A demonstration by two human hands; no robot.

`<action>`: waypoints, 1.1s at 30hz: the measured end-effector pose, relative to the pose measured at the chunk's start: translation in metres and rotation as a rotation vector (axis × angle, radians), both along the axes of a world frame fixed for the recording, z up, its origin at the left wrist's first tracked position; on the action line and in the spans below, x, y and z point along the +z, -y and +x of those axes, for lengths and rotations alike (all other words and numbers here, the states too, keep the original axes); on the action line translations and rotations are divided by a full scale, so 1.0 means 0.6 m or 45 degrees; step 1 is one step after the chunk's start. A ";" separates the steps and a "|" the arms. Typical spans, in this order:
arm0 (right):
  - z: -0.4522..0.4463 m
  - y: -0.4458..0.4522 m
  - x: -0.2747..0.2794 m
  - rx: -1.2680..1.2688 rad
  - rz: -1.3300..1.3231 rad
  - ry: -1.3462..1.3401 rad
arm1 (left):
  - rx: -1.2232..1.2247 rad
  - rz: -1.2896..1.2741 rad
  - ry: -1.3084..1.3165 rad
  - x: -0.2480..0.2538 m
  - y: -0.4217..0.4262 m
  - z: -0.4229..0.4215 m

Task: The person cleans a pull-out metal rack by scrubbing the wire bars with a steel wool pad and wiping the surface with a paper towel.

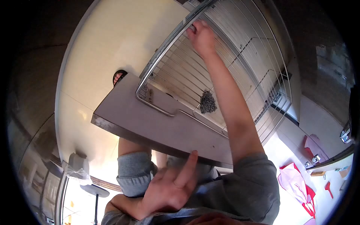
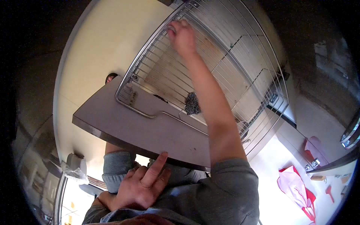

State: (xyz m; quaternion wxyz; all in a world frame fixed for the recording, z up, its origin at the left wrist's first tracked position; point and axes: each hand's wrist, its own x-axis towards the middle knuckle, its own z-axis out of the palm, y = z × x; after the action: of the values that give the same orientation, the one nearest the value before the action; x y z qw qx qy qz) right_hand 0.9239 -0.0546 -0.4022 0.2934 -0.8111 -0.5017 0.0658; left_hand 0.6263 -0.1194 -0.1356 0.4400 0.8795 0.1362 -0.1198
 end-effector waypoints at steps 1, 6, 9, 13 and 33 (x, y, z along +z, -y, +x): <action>-0.002 -0.008 -0.007 -0.031 0.025 -0.036 | 0.001 0.024 0.009 -0.001 0.001 0.000; 0.020 0.069 -0.012 -0.033 0.079 -0.062 | -0.027 0.094 0.129 -0.007 -0.002 -0.005; 0.063 0.223 0.006 -0.096 -0.166 0.104 | 0.002 0.108 0.149 -0.009 -0.003 -0.007; 0.054 0.262 0.059 -0.316 -0.303 -0.048 | 0.036 0.006 0.022 -0.002 0.002 -0.010; 0.063 0.282 0.046 -0.192 -0.554 0.020 | 0.133 0.033 0.159 -0.012 0.003 -0.014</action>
State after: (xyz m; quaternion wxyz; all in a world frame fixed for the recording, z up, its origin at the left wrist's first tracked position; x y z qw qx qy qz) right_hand 0.9618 -0.2238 -0.3745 0.1117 -0.8908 -0.4160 0.1443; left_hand 0.6176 -0.1212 -0.1429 0.4418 0.8826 0.1559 -0.0398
